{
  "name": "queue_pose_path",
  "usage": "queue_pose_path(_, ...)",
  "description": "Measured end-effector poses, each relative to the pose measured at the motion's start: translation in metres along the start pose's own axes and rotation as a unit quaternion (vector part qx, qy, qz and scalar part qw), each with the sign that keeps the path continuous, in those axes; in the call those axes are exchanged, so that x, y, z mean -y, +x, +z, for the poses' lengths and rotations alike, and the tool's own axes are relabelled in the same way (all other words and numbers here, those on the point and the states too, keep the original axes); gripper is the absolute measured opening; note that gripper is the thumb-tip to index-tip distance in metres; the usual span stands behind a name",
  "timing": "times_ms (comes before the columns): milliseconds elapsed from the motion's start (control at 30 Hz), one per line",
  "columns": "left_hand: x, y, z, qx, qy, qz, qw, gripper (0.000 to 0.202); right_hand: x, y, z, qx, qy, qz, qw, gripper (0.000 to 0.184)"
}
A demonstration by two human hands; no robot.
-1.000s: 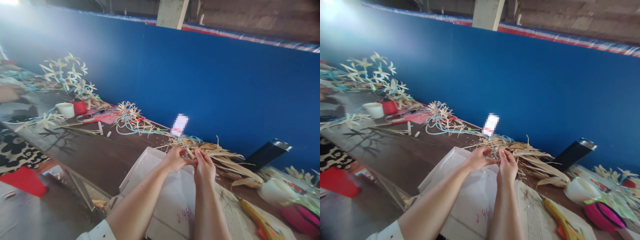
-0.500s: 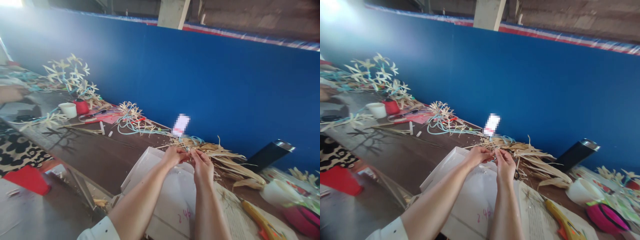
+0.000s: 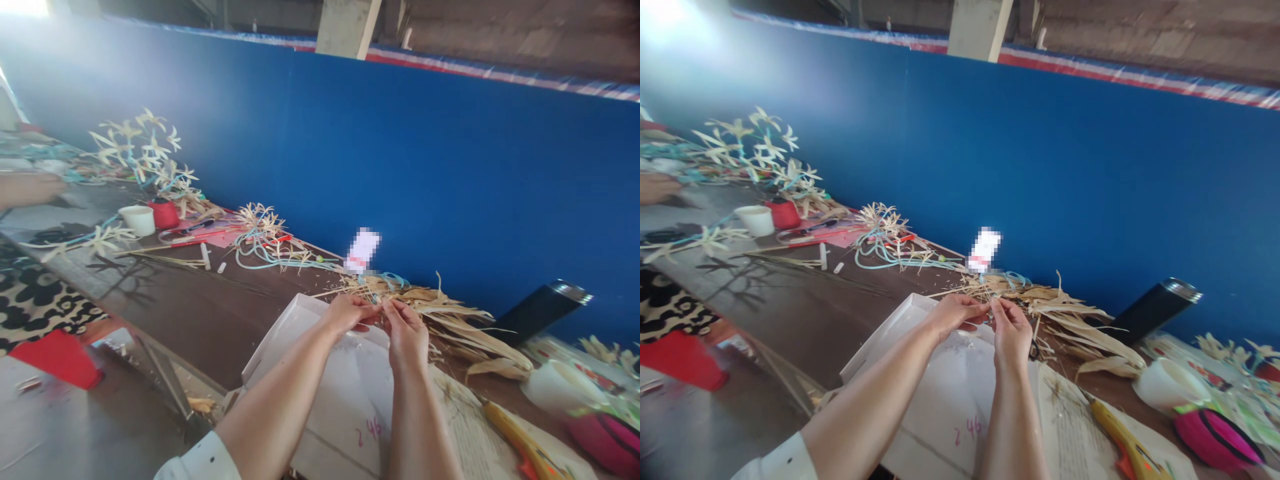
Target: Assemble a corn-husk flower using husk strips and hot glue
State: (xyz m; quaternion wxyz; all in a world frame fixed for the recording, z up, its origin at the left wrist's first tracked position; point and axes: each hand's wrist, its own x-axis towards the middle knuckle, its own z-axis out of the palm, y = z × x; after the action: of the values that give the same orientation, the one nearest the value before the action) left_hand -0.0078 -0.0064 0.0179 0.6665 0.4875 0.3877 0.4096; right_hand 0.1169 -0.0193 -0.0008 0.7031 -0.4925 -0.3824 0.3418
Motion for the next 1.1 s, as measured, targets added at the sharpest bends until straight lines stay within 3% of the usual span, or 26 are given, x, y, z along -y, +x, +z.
queue_pose_path(500,0.000,0.001,-0.001,-0.012,0.080,0.034,0.996,0.043,0.001,0.000,0.000,0.016,-0.031,-0.008,0.999,0.035)
queue_pose_path(667,0.006,0.004,-0.003,-0.017,0.221,0.100,0.970,0.042,0.001,-0.001,0.000,0.004,-0.038,0.000,0.999,0.036)
queue_pose_path(867,0.005,-0.001,-0.003,-0.039,0.291,0.154,0.943,0.034,-0.001,0.000,0.000,0.002,-0.031,0.001,1.000,0.037)
queue_pose_path(1000,0.006,-0.002,-0.002,-0.051,0.304,0.159,0.938,0.030,0.000,-0.001,0.000,-0.008,-0.027,0.009,1.000,0.036)
queue_pose_path(1100,0.010,0.002,-0.001,-0.035,0.267,0.153,0.951,0.029,0.002,-0.002,0.001,-0.019,-0.021,0.015,0.999,0.037)
